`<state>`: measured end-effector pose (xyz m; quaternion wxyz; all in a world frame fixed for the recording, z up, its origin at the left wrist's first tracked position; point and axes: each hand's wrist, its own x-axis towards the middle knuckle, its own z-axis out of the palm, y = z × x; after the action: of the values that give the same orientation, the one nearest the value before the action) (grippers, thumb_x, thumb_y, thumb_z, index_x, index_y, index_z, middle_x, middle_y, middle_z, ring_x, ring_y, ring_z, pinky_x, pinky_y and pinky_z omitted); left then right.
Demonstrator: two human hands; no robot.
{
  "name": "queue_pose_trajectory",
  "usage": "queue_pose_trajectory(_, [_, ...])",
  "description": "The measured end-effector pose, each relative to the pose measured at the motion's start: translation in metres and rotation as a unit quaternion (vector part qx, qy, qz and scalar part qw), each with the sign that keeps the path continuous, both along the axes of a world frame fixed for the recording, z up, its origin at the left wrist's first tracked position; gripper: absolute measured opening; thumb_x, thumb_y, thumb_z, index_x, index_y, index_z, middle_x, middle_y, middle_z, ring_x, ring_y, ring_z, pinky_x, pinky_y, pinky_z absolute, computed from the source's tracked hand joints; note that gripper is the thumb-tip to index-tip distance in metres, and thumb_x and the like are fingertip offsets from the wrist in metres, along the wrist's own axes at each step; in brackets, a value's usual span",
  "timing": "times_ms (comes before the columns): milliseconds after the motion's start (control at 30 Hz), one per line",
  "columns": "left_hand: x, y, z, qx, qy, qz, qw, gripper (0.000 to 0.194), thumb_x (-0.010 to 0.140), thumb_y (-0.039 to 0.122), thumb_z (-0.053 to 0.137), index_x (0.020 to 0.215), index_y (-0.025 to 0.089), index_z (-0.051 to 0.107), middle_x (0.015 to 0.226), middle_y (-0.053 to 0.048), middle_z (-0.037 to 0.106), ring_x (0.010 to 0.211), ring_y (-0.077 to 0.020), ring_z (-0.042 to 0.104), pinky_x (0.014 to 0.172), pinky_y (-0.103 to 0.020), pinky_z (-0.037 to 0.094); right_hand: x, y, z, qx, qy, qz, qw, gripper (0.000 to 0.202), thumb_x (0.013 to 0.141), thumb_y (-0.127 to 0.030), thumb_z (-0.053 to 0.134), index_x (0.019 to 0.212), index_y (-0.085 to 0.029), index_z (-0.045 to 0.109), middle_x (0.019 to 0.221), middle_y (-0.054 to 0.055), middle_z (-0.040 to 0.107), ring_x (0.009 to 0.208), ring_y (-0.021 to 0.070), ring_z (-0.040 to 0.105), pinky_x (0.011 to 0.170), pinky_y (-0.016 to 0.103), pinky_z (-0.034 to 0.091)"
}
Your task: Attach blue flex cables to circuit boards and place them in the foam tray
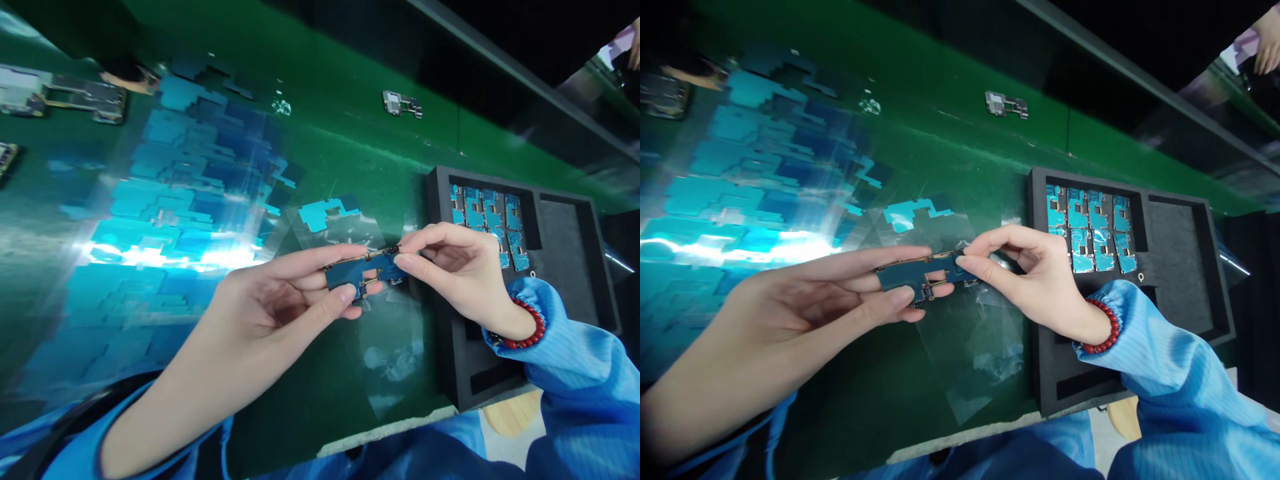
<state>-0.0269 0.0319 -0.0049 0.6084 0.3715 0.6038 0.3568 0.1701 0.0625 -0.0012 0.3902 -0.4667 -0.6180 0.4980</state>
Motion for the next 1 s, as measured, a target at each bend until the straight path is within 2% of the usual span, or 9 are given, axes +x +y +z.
queue_pose_trajectory(100, [0.001,-0.006,-0.001,0.008,-0.021,-0.026,0.999,0.033,0.073,0.043,0.072,0.104,0.029,0.073,0.077,0.002,0.078,0.069,-0.018,0.075,0.07,-0.022,0.06,0.0,-0.001,-0.001,0.01,-0.028,0.005,1.0,0.006,0.08,-0.02,0.073,0.078,-0.018,0.067,0.08,0.001,0.07,0.076,0.0125,0.067,0.073,0.026,0.058])
queue_pose_trajectory(300, [0.0,-0.009,-0.002,0.012,0.026,-0.024,0.999,0.035,0.071,0.046,0.074,0.103,0.031,0.073,0.07,0.005,0.076,0.066,-0.017,0.074,0.07,-0.021,0.06,0.001,-0.003,-0.001,0.079,-0.103,0.04,0.991,0.006,0.088,-0.02,0.064,0.083,-0.018,0.061,0.078,0.0,0.064,0.074,0.0114,0.061,0.07,0.026,0.052])
queue_pose_trajectory(500, [0.0,-0.008,0.0,0.014,0.05,-0.029,0.998,0.034,0.071,0.048,0.074,0.102,0.034,0.073,0.067,0.007,0.075,0.067,-0.014,0.073,0.067,-0.015,0.055,0.002,-0.002,-0.001,0.139,-0.168,0.067,0.974,0.01,0.092,-0.021,0.057,0.083,-0.019,0.055,0.075,-0.001,0.057,0.069,0.0101,0.053,0.067,0.026,0.047])
queue_pose_trajectory(667, [-0.002,-0.007,-0.004,0.023,0.056,-0.031,0.998,0.04,0.068,0.049,0.075,0.103,0.029,0.074,0.069,0.003,0.076,0.065,-0.0208,0.074,0.069,-0.027,0.061,0.001,-0.002,-0.002,0.165,-0.18,0.064,0.968,0.012,0.092,-0.021,0.057,0.081,-0.019,0.053,0.072,-0.002,0.055,0.066,0.0096,0.052,0.066,0.026,0.046])
queue_pose_trajectory(767, [-0.002,-0.006,-0.005,0.034,0.043,-0.027,0.998,0.038,0.064,0.045,0.079,0.099,0.03,0.075,0.062,0.004,0.073,0.061,-0.0219,0.073,0.065,-0.028,0.062,0.003,0.001,-0.003,0.163,-0.187,0.055,0.967,0.014,0.091,-0.024,0.06,0.08,-0.019,0.053,0.07,-0.003,0.054,0.064,0.0094,0.052,0.064,0.025,0.046])
queue_pose_trajectory(867, [-0.001,-0.005,-0.003,0.016,0.007,-0.014,1.0,0.034,0.067,0.041,0.078,0.099,0.03,0.075,0.065,0.004,0.075,0.063,-0.0193,0.073,0.069,-0.026,0.061,0.008,0.008,-0.005,0.145,-0.162,0.023,0.976,0.014,0.09,-0.026,0.062,0.08,-0.018,0.054,0.071,-0.003,0.056,0.065,0.0086,0.054,0.063,0.024,0.047])
queue_pose_trajectory(933, [-0.001,-0.004,0.0,0.011,-0.013,-0.015,1.0,0.034,0.069,0.04,0.077,0.1,0.028,0.074,0.067,0.003,0.075,0.066,-0.02,0.074,0.072,-0.028,0.062,0.012,0.013,-0.007,0.115,-0.124,0.0,0.986,0.013,0.091,-0.027,0.06,0.082,-0.017,0.056,0.075,-0.002,0.059,0.068,0.0083,0.058,0.067,0.023,0.05])
queue_pose_trajectory(1000, [-0.001,-0.004,0.001,0.016,-0.017,-0.038,0.999,0.037,0.068,0.042,0.078,0.102,0.028,0.074,0.065,0.003,0.074,0.068,-0.0217,0.074,0.072,-0.029,0.062,0.014,0.015,-0.008,0.064,-0.073,0.01,0.995,0.012,0.09,-0.029,0.06,0.089,-0.016,0.059,0.08,0.0,0.064,0.072,0.0086,0.062,0.07,0.023,0.052])
